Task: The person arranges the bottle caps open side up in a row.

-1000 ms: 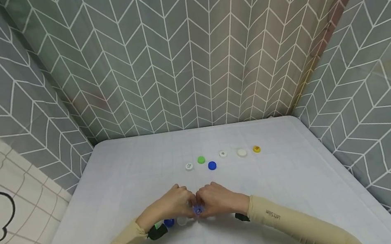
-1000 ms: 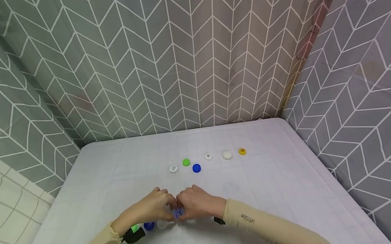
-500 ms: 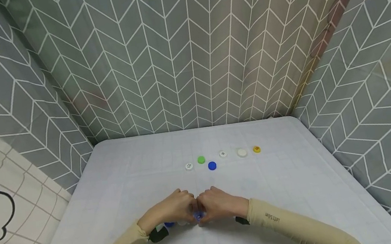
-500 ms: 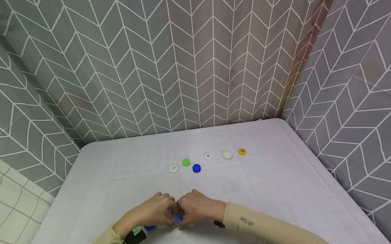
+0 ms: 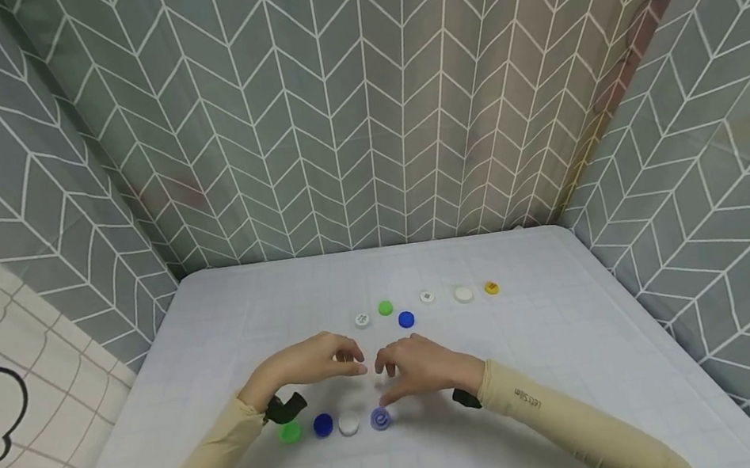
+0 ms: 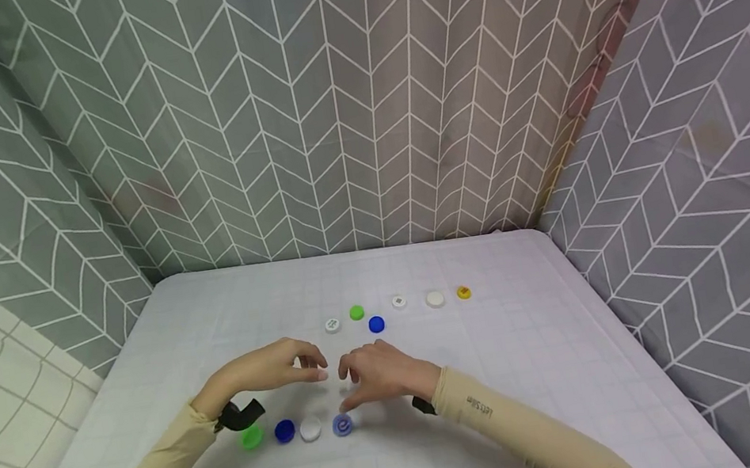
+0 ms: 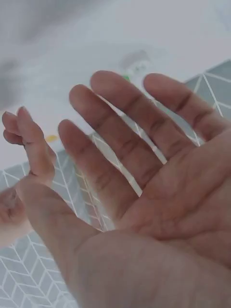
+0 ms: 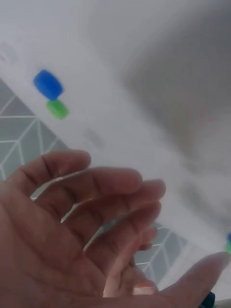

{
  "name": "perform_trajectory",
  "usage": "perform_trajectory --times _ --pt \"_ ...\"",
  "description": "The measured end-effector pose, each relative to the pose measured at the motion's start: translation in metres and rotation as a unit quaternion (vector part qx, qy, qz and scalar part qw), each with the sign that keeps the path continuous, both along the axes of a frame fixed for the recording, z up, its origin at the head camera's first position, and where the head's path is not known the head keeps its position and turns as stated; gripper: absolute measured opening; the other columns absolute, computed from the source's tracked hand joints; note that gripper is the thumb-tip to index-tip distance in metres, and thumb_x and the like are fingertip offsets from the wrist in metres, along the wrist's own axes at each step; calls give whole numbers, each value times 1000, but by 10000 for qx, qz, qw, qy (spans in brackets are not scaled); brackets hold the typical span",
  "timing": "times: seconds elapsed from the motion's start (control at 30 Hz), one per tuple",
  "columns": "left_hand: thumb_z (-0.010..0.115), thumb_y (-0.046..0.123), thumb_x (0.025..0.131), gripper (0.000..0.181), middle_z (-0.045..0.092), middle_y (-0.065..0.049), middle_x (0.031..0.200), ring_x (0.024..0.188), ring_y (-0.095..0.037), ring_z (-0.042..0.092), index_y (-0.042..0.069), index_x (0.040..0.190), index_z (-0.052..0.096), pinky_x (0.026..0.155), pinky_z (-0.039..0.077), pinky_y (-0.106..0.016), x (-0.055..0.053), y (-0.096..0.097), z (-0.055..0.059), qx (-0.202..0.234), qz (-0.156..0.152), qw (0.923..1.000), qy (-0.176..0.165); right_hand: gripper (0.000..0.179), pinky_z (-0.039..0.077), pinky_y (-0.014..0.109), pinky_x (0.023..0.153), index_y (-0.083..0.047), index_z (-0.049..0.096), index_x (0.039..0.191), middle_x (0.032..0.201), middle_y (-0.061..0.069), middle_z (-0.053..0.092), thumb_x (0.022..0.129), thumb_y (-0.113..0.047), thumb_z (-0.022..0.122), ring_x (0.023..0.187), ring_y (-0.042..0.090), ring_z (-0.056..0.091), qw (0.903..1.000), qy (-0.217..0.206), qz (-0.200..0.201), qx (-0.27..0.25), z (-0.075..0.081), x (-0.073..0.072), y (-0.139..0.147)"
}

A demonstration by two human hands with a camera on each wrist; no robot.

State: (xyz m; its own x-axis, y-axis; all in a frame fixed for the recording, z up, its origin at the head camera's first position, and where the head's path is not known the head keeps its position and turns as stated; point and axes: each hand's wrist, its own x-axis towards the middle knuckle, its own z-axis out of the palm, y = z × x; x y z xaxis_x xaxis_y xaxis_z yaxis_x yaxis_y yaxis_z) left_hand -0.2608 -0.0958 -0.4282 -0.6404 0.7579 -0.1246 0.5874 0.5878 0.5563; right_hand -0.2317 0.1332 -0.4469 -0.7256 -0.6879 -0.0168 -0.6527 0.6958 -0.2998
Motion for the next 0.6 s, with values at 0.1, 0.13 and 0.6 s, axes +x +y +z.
perform_trajectory --times 0.1,0.13,0.6 --pt "61 44 93 41 69 6 100 93 -10 63 10 113 68 80 52 -29 -5 0 9 40 -18 10000 34 48 49 24 71 -14 70 108 95 -2 71 76 -48 78 84 11 64 9994 3 -133 -326 8 -8 4" --pt "61 44 92 41 70 5 102 96 -11 63 10 114 68 83 53 -32 -7 1 10 58 3 10000 78 47 49 25 71 -13 70 108 96 -1 71 77 -47 78 86 12 64 9988 47 -222 -437 10 -11 4" --pt "73 22 86 43 69 -12 102 92 -20 64 1 122 61 80 53 -37 -62 -3 -14 509 1322 9847 1014 50 51 39 78 -13 65 122 106 8 70 80 -37 78 93 23 65 9781 661 -1455 -1336 4 -71 0"
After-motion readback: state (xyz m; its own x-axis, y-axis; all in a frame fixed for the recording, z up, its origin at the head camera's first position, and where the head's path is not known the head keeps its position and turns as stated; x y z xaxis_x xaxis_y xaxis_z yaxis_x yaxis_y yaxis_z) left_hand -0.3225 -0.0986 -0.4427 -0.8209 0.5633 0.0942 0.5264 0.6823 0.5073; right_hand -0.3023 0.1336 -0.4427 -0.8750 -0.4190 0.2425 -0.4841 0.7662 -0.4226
